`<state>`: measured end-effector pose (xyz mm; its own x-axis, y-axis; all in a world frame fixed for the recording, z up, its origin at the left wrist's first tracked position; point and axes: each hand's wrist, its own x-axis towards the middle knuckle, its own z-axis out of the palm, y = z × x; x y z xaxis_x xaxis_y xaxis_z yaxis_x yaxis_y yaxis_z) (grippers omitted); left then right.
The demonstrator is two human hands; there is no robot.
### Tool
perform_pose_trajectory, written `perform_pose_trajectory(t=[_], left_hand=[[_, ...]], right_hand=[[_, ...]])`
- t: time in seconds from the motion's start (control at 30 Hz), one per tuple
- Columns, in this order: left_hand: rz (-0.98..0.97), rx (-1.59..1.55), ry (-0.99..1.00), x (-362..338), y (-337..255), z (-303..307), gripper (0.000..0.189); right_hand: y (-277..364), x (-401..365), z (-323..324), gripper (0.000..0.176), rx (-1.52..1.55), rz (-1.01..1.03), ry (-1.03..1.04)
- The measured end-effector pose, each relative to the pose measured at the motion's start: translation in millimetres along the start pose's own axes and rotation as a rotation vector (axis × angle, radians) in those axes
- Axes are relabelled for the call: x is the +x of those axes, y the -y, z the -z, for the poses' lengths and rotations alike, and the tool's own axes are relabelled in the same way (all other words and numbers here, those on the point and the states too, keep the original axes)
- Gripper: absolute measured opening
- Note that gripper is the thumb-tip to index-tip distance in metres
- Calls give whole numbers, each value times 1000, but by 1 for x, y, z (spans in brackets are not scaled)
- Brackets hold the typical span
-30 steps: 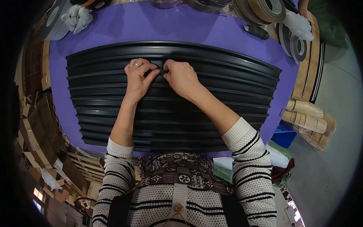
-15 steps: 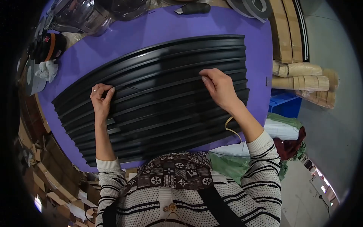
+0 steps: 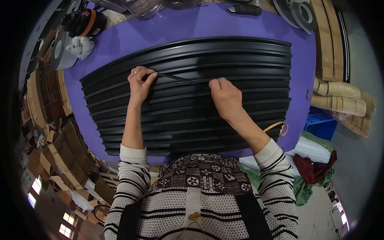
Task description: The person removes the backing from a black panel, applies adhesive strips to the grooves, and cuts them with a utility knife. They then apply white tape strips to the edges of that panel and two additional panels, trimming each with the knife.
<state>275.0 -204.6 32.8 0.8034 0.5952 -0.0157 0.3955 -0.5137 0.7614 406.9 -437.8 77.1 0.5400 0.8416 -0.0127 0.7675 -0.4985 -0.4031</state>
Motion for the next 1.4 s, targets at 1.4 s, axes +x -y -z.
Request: perform_pose_trajectory(t=[1.4], left_hand=[[27,46,27,2,-3,-1,17]], right_hand=[[-241,-24,73,11,561,-666,-167]])
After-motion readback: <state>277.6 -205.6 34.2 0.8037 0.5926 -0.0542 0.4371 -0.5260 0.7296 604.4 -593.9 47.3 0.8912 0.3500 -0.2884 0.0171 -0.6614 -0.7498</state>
